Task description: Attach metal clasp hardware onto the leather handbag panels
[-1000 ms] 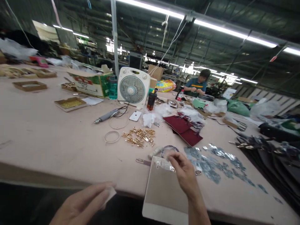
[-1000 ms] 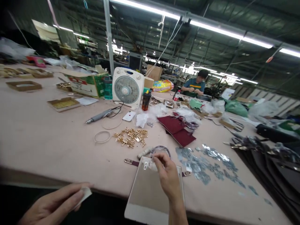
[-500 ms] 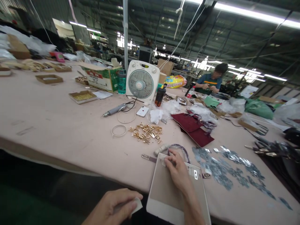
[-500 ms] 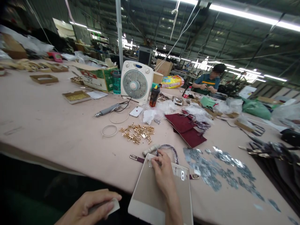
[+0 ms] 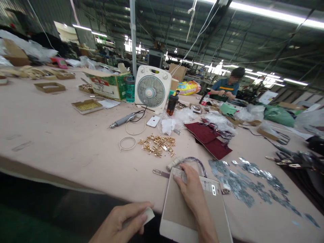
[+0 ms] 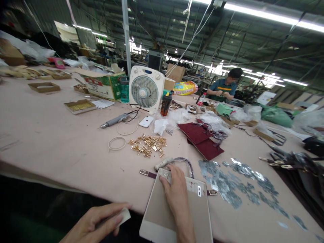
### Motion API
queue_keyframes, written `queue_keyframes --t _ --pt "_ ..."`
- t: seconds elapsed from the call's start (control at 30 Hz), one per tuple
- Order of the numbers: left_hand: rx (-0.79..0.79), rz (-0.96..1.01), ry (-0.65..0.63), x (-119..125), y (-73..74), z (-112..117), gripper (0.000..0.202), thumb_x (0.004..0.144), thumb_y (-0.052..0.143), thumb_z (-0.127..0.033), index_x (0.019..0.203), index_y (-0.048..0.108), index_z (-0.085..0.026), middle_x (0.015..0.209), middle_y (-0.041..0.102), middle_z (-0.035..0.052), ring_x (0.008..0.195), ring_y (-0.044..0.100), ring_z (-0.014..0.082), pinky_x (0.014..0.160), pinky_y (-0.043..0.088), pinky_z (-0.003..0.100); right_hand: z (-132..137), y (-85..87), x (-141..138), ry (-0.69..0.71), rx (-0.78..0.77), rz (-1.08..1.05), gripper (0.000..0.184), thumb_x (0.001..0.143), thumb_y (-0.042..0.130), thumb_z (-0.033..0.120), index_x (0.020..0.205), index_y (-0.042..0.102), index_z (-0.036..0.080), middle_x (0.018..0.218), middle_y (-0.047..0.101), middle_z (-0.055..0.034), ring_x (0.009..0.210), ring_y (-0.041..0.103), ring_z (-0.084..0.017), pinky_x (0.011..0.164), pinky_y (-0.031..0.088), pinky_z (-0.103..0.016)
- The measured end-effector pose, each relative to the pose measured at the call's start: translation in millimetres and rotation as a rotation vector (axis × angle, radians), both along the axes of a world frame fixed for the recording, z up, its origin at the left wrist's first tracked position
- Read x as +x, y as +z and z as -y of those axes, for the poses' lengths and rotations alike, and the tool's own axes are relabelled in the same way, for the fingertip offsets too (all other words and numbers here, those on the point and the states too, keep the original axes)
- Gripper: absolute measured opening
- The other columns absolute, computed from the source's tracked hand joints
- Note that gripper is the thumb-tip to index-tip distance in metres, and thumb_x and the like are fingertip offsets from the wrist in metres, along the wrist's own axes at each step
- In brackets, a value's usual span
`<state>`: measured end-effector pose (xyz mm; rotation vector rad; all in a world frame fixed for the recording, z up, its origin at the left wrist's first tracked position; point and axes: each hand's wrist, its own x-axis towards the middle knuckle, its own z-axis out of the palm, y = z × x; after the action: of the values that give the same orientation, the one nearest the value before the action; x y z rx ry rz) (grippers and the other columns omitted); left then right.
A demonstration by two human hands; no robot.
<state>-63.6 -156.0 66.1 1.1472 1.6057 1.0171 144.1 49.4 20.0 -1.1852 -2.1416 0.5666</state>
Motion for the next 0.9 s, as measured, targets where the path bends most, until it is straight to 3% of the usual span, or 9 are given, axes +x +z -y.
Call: queue_keyframes --t 0.07,0.2,0.37,0.57,0.67,0.77,0.83,0.9 --pt "-0.029 -0.027 -0.009 -5.0 1.9 -1.0 0.046 0.097 0.057 -0.056 0.129 0.076 -0.028 0.073 0.074 0.0001 0.080 0.067 0.0200 0.084 0.052 0.028 -3.9 -1.0 -1.2 -0.009 0.000 0.027 0.044 0.090 0.070 0.035 0.131 0.067 0.020 0.131 0.069 -0.0121 0.125 0.061 -0.033 0.110 0.046 -0.050" --pt "-0.044 -0.034 0.000 -12.0 15.4 -0.4 0.048 0.099 0.058 -0.053 0.137 0.070 -0.026 0.077 0.074 -0.0010 0.080 0.065 0.0173 0.088 0.048 0.029 -10.9 -4.0 -3.0 0.031 0.037 0.090 0.031 0.095 0.062 0.043 0.112 0.075 0.021 0.117 0.075 -0.0101 0.112 0.065 -0.033 0.105 0.047 -0.048" --pt "0.009 0.006 0.027 -20.0 30.7 6.5 0.046 0.101 0.059 -0.044 0.143 0.064 -0.025 0.079 0.072 -0.0019 0.078 0.062 0.0141 0.080 0.045 0.026 -14.6 -17.4 -4.3 -0.041 0.132 0.133 0.040 0.098 0.051 0.054 0.104 0.078 0.025 0.108 0.077 -0.0088 0.103 0.065 -0.034 0.096 0.048 -0.050" --pt "0.047 -0.085 0.006 -28.3 45.7 17.4 0.070 0.100 0.058 -0.032 0.164 0.030 -0.027 0.083 0.072 -0.0050 0.076 0.060 0.0129 0.077 0.044 0.026 -15.0 -17.7 -5.2 -0.085 0.160 0.108 0.048 0.095 0.050 0.060 0.102 0.079 0.023 0.105 0.078 -0.0125 0.100 0.067 -0.036 0.090 0.051 -0.050" --pt "0.053 -0.154 -0.034 -29.0 51.6 18.8 0.070 0.100 0.052 -0.027 0.165 0.025 -0.028 0.086 0.071 -0.0045 0.076 0.059 0.0140 0.077 0.044 0.027 -10.4 -4.5 -4.5 -0.116 0.091 -0.013 0.049 0.092 0.056 0.062 0.111 0.077 0.022 0.113 0.077 -0.0121 0.100 0.069 -0.035 0.092 0.053 -0.051" --pt "0.068 -0.230 -0.089 -27.9 55.7 17.3 0.073 0.098 0.049 -0.021 0.166 0.022 -0.026 0.088 0.071 -0.0023 0.083 0.062 0.0171 0.084 0.045 0.030 11.3 21.6 -5.1 -0.150 0.053 -0.155 0.046 0.090 0.064 0.062 0.116 0.075 0.025 0.116 0.076 -0.0090 0.097 0.072 -0.032 0.091 0.055 -0.048" --pt "0.065 -0.280 -0.132 -26.7 57.5 15.6 0.074 0.097 0.047 -0.019 0.166 0.021 -0.025 0.090 0.072 -0.0007 0.087 0.064 0.0190 0.088 0.045 0.032 35.2 43.7 -8.5 0.006 0.029 -0.180 0.040 0.093 0.066 0.057 0.118 0.074 0.028 0.114 0.077 -0.0060 0.097 0.073 -0.029 0.090 0.057 -0.044" --pt "0.050 -0.329 -0.168 -25.5 58.9 14.0 0.074 0.097 0.045 -0.018 0.166 0.019 -0.025 0.093 0.073 0.0008 0.090 0.066 0.0207 0.092 0.046 0.034 60.5 64.9 -16.1 0.325 0.017 -0.172 0.035 0.098 0.065 0.048 0.127 0.069 0.030 0.121 0.075 -0.0042 0.104 0.073 -0.026 0.092 0.058 -0.038"
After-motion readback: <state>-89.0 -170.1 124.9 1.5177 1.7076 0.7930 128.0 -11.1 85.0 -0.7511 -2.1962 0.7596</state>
